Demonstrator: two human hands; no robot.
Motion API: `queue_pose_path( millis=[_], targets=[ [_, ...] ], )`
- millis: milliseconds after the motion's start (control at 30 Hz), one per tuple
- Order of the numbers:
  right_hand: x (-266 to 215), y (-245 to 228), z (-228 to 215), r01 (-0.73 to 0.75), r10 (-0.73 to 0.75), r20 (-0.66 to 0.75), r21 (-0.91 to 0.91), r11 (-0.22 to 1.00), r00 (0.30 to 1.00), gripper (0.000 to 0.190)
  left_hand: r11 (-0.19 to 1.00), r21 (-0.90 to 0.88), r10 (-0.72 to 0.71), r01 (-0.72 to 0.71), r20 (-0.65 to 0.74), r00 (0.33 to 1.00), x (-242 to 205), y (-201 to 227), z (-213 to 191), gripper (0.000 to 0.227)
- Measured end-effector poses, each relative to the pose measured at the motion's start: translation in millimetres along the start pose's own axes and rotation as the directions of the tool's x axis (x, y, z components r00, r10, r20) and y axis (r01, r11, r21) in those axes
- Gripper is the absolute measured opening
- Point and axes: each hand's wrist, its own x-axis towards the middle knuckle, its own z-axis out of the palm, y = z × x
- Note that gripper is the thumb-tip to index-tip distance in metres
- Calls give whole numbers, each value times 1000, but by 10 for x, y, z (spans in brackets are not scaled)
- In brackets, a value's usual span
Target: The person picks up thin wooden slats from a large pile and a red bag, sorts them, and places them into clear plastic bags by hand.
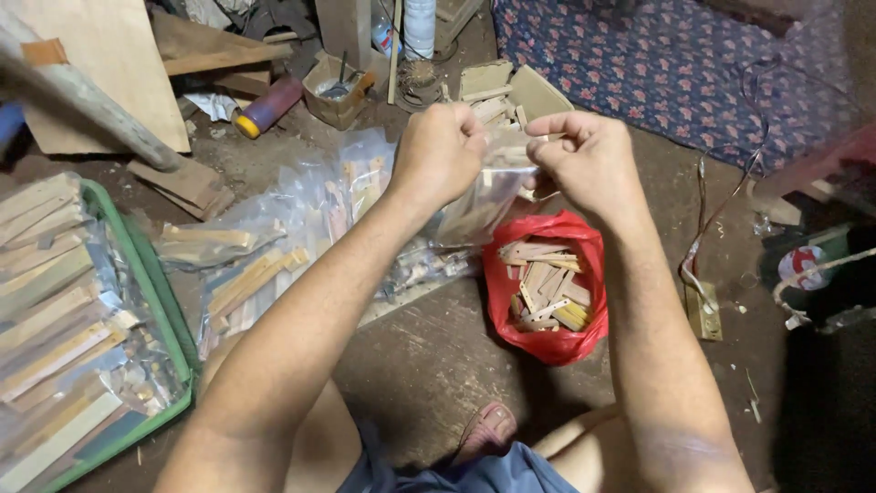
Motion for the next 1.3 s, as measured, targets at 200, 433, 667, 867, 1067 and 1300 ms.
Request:
queue_pose_path(
  millis=[200, 433, 667, 867, 1067, 1300],
  targets=[
    [808, 1291, 41, -107, 115, -83, 92, 990, 990, 28, 998, -17, -61, 60, -45, 997, 264, -506, 201, 12],
    [1532, 2965, 330, -229, 267, -25, -594, 771, 963, 17, 997, -76, -27, 20, -81, 996, 395, -326, 53, 7],
    [1549, 2300, 406, 43, 490, 301, -882, 469, 818, 56, 994, -107, 19, -28, -84, 996, 611, -409, 35, 7],
    [1863, 2907, 564, 122, 488, 310, -917, 380, 816, 26, 993, -117, -14, 7, -55, 998, 679, -660, 111, 7],
    [1896, 2901, 680, 217, 550, 354, -929, 299, 757, 39, 996, -93, -19, 11, -83, 996, 645, -711, 7, 9],
    [1752, 2661, 440, 230, 551, 415, -898, 375, 724, 39, 995, -93, -32, 26, -57, 998, 560, -680, -70, 8]
  ],
)
